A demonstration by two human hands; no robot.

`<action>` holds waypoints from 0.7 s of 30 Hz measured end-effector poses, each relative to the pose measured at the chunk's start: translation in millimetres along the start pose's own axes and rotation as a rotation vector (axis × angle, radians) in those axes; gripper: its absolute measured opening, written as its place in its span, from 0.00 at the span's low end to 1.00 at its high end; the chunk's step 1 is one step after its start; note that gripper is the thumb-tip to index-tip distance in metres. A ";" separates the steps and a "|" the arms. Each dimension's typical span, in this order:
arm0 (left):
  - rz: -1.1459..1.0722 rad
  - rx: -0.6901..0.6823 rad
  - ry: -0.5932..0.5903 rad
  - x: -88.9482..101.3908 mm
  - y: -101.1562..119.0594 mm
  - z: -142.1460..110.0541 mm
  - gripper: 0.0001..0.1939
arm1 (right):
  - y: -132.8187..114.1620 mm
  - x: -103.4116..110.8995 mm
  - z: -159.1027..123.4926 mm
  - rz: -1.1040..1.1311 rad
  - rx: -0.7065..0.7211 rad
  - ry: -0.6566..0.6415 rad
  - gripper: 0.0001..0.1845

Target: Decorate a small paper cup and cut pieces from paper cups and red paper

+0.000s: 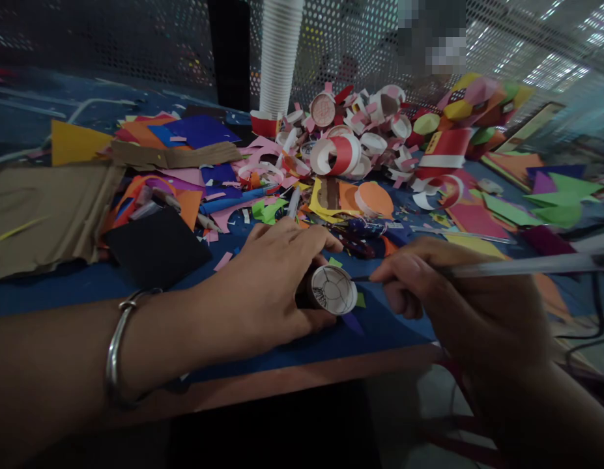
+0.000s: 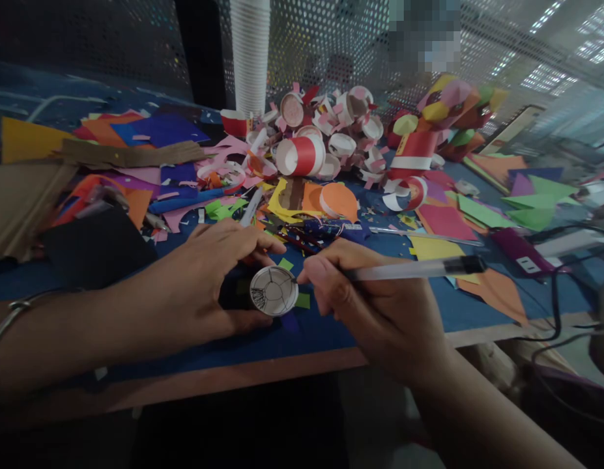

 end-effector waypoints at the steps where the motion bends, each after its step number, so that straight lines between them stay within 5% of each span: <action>1: -0.002 -0.005 -0.002 0.9 0.5 0.1 0.28 | 0.5 -0.1 1.9 -0.031 0.026 -0.031 0.16; 9: -0.007 -0.013 -0.006 2.3 1.1 -1.4 0.29 | 1.9 -7.0 14.0 -0.199 0.192 -0.125 0.13; 14: -0.013 -0.008 0.028 -0.9 -0.8 -3.4 0.31 | -9.2 -3.3 16.3 -0.277 0.225 -0.196 0.20; 21: -0.012 -0.034 0.045 -2.2 -2.1 -4.7 0.29 | -23.1 -5.6 24.9 -0.105 0.141 -0.407 0.25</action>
Point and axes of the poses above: each hand's wrist, its own z-axis towards the middle knuckle, its own x-axis out of the back of the hand, y = z × x, the point moved 1 cm from there along z, towards the middle knuckle, and after that the axes turned 8 degrees about y, right-handed, at the moved point
